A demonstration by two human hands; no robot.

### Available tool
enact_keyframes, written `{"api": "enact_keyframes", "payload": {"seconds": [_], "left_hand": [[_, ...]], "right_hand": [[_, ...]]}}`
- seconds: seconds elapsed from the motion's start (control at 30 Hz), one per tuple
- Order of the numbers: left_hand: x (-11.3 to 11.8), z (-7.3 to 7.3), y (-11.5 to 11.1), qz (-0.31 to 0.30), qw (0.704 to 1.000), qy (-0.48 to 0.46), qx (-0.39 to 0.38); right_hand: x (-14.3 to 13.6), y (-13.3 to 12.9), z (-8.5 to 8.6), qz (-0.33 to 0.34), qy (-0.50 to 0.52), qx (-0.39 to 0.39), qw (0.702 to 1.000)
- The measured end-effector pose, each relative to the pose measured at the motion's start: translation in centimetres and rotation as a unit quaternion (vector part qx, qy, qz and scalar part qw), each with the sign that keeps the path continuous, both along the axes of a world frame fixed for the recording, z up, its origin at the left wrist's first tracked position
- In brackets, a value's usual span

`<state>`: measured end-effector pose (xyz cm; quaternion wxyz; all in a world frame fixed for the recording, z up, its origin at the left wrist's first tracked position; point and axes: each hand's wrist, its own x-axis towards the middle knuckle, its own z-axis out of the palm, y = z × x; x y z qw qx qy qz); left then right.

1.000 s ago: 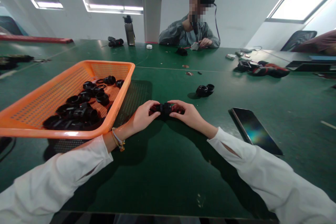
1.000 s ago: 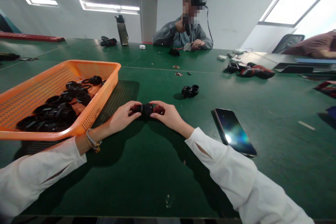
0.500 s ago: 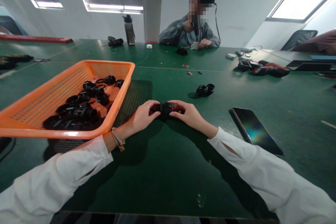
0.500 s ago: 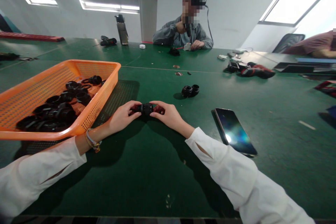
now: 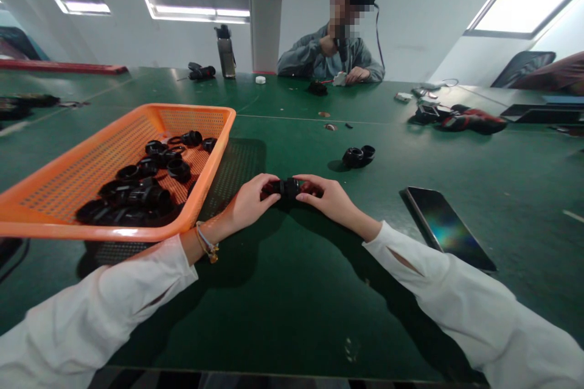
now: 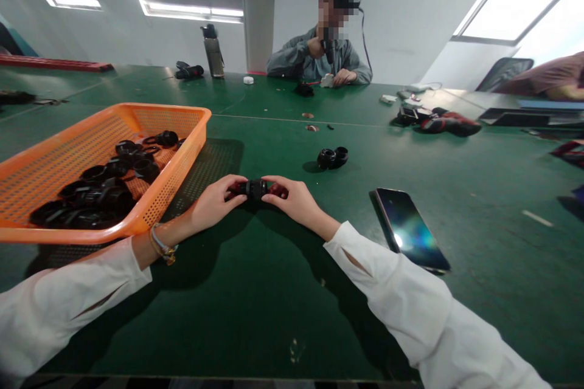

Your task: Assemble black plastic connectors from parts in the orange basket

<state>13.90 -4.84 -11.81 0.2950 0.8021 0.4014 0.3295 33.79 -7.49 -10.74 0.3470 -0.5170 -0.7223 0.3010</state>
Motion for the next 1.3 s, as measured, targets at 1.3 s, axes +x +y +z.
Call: {"api": "enact_keyframes", "payload": {"seconds": [1.3], "left_hand": [[-0.01, -0.12, -0.03, -0.012, 1.000, -0.021, 0.000]], "right_hand": [[0.12, -0.05, 0.14, -0.009, -0.019, -0.005, 1.000]]}}
